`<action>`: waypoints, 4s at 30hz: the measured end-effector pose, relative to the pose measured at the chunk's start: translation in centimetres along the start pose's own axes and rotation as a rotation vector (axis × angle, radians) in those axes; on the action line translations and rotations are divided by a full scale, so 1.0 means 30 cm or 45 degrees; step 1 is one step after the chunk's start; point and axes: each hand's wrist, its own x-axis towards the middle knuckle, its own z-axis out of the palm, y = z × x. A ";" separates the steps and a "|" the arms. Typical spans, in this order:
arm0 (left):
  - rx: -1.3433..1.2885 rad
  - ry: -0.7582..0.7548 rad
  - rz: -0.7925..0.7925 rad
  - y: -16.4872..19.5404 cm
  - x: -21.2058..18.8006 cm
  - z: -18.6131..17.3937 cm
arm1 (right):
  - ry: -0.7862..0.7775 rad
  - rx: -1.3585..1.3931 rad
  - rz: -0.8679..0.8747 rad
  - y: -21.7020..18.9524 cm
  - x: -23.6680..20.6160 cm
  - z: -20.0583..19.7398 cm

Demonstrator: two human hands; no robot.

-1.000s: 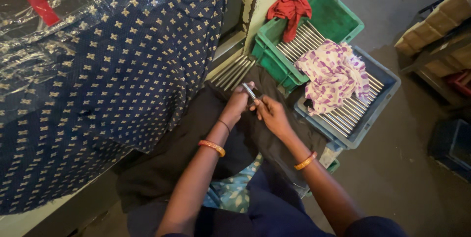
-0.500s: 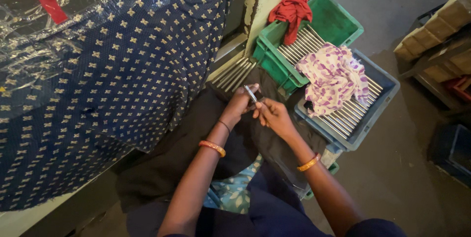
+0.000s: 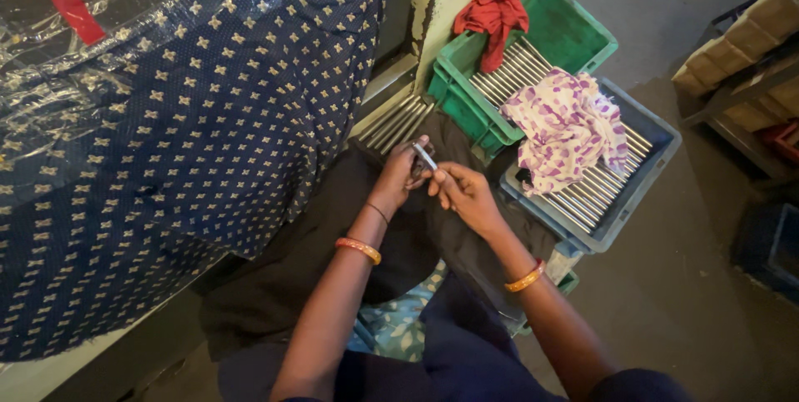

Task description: The person sits on the floor and repeatedly picks up small metal rods, inserts them into a handheld metal jig, and wipes the rod ends with a cloth. Finished rods are placed into a green plastic bin. The person also opens and closes a machine door during the process.

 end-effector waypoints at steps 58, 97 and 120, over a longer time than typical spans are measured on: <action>0.277 0.130 0.026 -0.012 0.011 0.007 | 0.173 0.025 0.053 0.056 0.011 0.008; 0.141 0.129 -0.015 -0.033 0.034 -0.058 | 0.121 -0.130 0.023 0.052 0.050 0.042; 0.113 0.177 -0.024 0.001 0.030 -0.050 | 0.130 -0.100 0.038 0.025 0.057 0.051</action>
